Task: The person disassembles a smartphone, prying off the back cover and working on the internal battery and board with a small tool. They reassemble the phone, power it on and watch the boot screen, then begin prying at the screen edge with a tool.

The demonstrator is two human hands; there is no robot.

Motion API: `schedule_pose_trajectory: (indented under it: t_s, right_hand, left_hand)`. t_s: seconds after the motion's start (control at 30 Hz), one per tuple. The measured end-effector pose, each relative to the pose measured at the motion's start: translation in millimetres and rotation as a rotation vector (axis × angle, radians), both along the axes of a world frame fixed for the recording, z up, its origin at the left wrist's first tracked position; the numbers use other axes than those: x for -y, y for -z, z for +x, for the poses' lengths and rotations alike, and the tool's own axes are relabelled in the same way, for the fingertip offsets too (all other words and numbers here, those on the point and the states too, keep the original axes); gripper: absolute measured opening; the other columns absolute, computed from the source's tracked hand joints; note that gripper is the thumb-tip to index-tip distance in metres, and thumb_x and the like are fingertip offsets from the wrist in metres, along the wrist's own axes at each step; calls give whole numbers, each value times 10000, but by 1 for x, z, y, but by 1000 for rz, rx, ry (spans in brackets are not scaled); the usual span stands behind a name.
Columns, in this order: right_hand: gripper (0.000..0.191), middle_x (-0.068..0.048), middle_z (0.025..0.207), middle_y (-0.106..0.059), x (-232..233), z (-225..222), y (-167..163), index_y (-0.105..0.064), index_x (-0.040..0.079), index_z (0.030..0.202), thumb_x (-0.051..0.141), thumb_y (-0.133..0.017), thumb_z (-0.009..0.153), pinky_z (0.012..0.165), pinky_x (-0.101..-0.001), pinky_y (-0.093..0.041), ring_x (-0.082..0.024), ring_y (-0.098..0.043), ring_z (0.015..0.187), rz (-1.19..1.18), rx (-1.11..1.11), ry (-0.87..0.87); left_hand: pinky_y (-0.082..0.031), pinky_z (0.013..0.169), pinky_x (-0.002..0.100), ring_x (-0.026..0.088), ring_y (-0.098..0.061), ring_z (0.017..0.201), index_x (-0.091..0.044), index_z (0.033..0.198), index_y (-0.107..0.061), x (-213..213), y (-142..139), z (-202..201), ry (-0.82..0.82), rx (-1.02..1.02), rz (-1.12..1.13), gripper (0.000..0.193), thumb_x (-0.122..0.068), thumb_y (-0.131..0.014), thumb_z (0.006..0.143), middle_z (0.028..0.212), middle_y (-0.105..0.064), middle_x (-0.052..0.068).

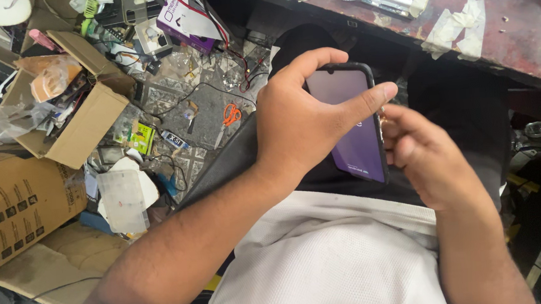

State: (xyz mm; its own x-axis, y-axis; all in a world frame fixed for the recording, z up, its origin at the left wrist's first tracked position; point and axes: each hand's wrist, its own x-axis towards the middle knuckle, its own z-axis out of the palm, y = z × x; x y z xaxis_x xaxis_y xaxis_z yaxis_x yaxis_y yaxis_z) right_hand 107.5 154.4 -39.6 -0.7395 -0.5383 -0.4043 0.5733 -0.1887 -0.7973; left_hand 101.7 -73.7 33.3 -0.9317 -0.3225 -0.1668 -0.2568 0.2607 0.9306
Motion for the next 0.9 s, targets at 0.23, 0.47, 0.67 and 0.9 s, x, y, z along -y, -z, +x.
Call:
schedule_pose_trajectory:
  t_s: [0.23, 0.47, 0.67, 0.9]
  right_hand:
    - [673, -116, 1378, -587, 17, 8, -16, -465, -44, 1473, 115, -737, 879, 1079, -393, -478, -210, -578, 1273, 71, 38, -137]
    - [817, -180, 1386, -577, 18, 1, -15, -402, -60, 1557, 99, -736, 828, 1065, -404, -475, -267, -576, 1266, -81, 207, -1]
    - [1008, -238, 1477, -501, 11, 0, -13, -275, -74, 1628, 98, -747, 754, 1106, -462, -458, -336, -536, 1340, -293, 189, 27]
    - [1070, -408, 1426, -459, 13, -3, -15, -125, 40, 1662, 129, -746, 795, 774, -660, -598, -664, -532, 1234, -535, 280, -12]
  left_hand:
    - [-612, 670, 248, 100, -766, 744, -69, 1051, -761, 5, -1, -1, -27, 36, -89, 579, -496, -901, 686, 873, -786, 32]
    - [-485, 595, 225, 53, -614, 715, -1, 1259, -699, 3, 15, -9, -105, 20, 473, 482, -377, -712, 959, 853, -697, 16]
    - [-534, 686, 237, 85, -647, 801, -6, 1401, -603, 10, 15, -8, -63, 49, 783, 499, -365, -553, 1058, 1034, -705, 29]
    - [-566, 781, 271, 111, -682, 903, -11, 1482, -534, 7, 14, -7, 67, 23, 805, 527, -340, -541, 1071, 1136, -707, 70]
